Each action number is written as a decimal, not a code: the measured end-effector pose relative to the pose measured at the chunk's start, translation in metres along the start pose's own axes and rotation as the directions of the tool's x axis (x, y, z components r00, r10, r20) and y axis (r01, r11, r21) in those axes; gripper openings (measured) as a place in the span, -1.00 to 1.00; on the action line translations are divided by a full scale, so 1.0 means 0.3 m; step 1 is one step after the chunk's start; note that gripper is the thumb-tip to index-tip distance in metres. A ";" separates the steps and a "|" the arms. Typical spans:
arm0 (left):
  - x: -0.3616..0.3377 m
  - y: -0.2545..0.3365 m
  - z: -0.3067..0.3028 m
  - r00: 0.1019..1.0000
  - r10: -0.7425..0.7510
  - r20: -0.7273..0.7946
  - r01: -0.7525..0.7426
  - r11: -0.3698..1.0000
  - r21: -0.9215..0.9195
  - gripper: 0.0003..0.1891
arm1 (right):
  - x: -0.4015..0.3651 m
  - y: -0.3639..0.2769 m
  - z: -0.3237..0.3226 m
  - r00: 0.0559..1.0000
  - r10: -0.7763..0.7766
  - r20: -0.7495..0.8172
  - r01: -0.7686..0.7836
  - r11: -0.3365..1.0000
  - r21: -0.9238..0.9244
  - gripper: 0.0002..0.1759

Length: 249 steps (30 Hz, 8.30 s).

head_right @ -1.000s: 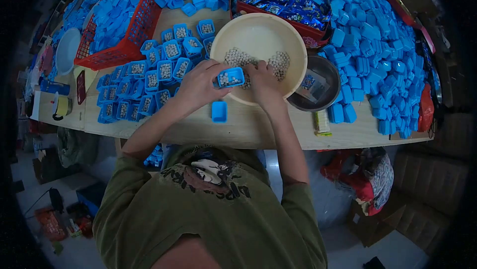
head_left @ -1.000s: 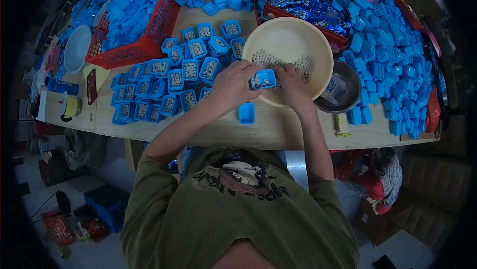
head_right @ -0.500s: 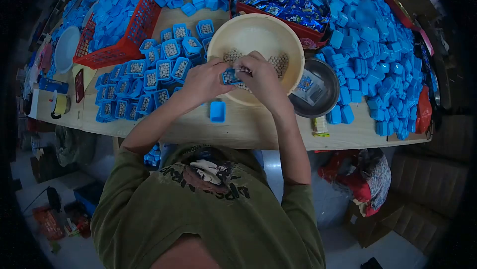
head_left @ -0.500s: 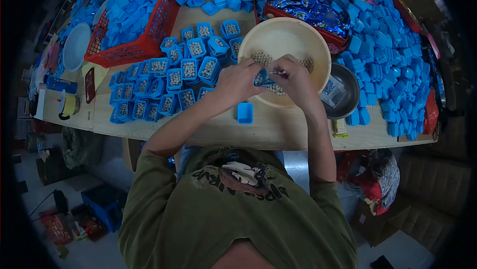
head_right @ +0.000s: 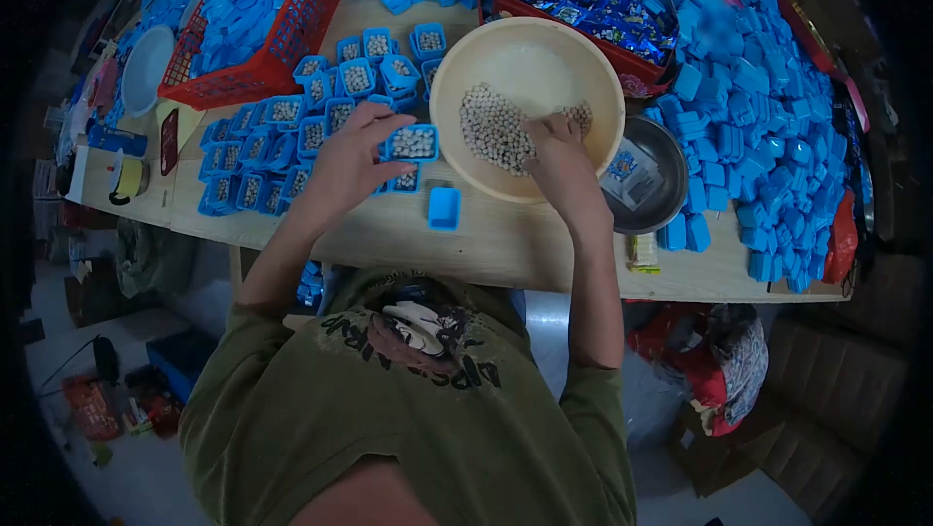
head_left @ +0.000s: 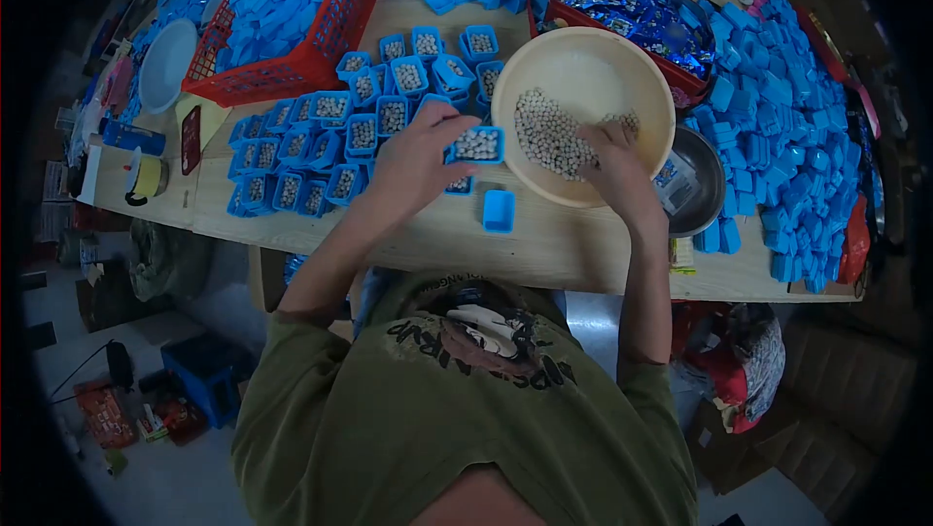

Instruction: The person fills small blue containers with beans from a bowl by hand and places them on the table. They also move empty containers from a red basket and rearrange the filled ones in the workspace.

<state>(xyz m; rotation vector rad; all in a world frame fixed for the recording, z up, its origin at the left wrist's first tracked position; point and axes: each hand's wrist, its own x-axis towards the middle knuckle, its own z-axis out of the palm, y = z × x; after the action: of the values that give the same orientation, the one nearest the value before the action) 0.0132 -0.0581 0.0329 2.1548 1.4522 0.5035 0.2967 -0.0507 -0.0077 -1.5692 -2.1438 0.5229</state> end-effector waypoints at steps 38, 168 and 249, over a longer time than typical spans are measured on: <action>-0.106 -0.007 0.262 0.992 0.066 0.107 -0.069 0.997 0.031 -0.46 | 0.118 0.001 0.062 0.989 0.025 0.142 -0.074 0.935 0.346 -0.83; 0.230 0.069 0.060 0.968 0.251 -0.013 -0.251 0.965 -0.079 -0.31 | 0.134 -0.112 -0.095 0.999 0.013 -0.032 -0.001 0.935 0.355 -0.80; 0.553 -0.405 -0.201 0.954 -0.048 -0.294 0.129 0.956 0.264 -0.61 | 0.108 -0.124 0.170 0.995 -0.034 0.093 0.070 0.902 -0.426 -0.66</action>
<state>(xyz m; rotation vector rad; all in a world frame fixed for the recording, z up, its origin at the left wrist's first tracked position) -0.0504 0.1457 0.0160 2.2900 1.8699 0.6285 0.2307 -0.0328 -0.0265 -1.7279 -2.4814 0.0965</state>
